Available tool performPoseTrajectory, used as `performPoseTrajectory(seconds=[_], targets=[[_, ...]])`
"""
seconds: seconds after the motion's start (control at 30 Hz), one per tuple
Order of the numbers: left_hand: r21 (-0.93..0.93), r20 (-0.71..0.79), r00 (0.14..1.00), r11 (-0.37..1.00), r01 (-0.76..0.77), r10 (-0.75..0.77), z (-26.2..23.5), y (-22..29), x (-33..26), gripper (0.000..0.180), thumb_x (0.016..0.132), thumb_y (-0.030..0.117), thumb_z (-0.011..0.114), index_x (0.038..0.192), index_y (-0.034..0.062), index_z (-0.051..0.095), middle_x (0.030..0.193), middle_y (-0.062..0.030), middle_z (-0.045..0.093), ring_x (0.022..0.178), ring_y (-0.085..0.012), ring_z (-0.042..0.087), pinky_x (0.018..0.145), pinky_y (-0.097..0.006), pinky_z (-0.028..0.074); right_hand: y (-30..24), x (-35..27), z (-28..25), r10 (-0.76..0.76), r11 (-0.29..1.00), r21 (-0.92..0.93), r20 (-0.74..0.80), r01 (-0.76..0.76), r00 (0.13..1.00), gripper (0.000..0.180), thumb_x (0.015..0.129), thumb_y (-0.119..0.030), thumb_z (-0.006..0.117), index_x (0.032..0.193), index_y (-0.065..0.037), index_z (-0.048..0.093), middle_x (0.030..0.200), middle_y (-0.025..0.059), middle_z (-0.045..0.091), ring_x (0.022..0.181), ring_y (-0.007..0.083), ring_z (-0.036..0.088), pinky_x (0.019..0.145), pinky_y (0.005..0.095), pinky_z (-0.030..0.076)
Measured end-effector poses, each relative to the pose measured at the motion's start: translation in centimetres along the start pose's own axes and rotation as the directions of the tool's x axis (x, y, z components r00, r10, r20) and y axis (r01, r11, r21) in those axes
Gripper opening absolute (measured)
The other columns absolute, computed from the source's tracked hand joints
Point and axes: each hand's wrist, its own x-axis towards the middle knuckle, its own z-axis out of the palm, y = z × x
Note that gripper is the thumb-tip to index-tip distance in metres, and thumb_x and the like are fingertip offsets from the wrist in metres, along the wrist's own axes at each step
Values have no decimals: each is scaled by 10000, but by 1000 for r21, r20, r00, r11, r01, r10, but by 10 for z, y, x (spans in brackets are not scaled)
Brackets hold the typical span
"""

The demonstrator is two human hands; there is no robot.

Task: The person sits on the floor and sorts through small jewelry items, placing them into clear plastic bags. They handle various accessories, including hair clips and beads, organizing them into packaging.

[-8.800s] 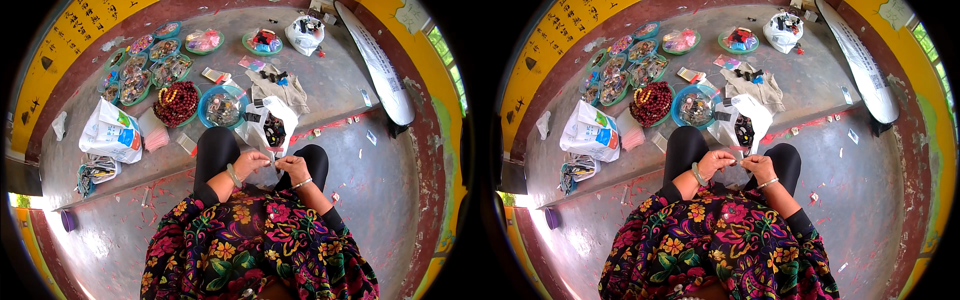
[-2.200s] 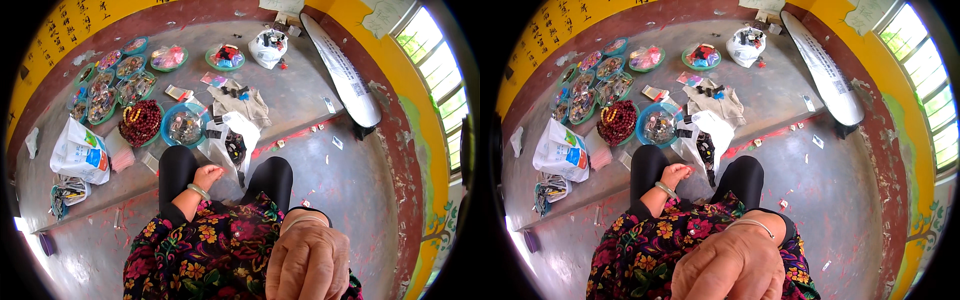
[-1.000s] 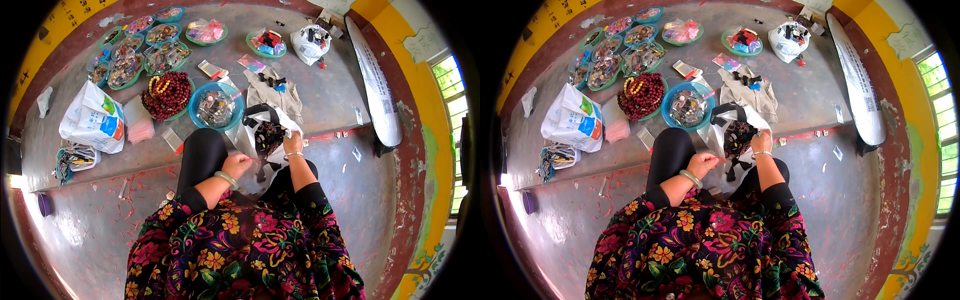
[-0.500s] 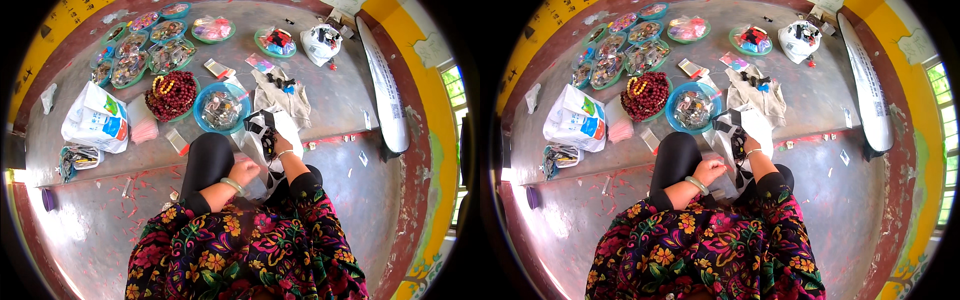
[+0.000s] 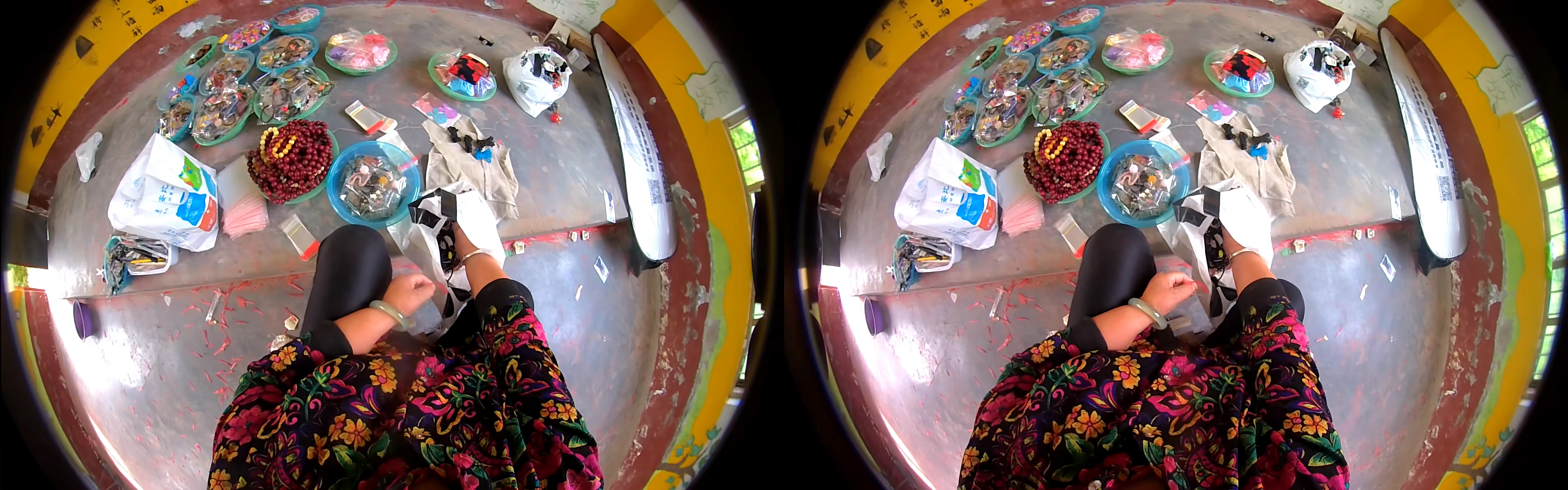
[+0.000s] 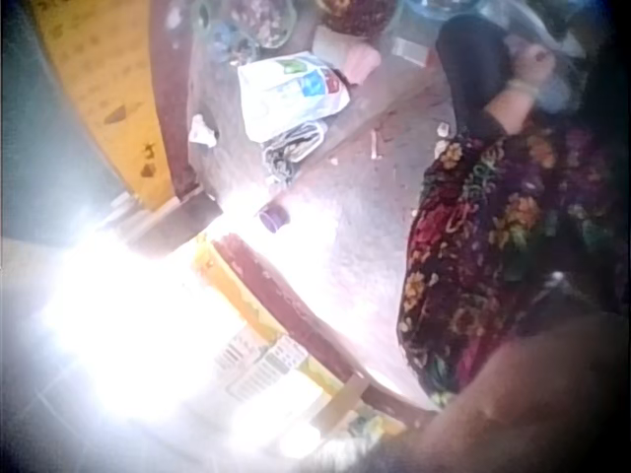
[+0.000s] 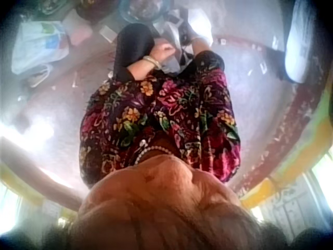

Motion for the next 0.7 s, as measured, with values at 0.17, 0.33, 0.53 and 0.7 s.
performPoseTrajectory(seconds=[0.17, 0.33, 0.53, 0.7], targets=[[27, -9, 1000, 1000, -2, 2, 0, -1, 0, 208, 787, 194, 597, 841, -2, 635, 698, -26, 613, 632, -59, 528, 602, -232, 437, -1, 2, -2, 46, 999, 13, 8, -46, 999, 180, 766, -158, 596, 927, -79, 587, 773, 64, 596, 664, 185, 575, 626, 287, 462], [25, 1, 1000, 1000, 12, -12, -1, 2, -2, 210, 786, 200, 599, 838, 0, 635, 694, -27, 612, 632, -60, 530, 604, -234, 437, 0, 6, -6, 112, 992, 62, 24, -113, 993, 173, 764, -161, 611, 910, -70, 588, 742, 54, 588, 638, 161, 567, 598, 268, 461], [-44, -1, 1000, 999, -7, 7, 2, -12, 2, 212, 787, 205, 597, 842, 3, 632, 685, -25, 605, 633, -63, 529, 606, -233, 435, 1, 3, -29, 165, 920, 330, 161, -211, 973, 169, 762, -164, 629, 889, -58, 590, 706, 41, 577, 607, 133, 556, 564, 245, 459], [52, -5, 999, 998, -33, 33, 0, -5, 2, 207, 789, 194, 594, 853, -1, 630, 705, -16, 606, 640, -58, 529, 610, -224, 432, 2, -22, -61, 108, 575, 746, 338, -336, 935, 159, 765, -154, 637, 876, -48, 593, 685, 32, 576, 588, 114, 552, 544, 231, 462]])
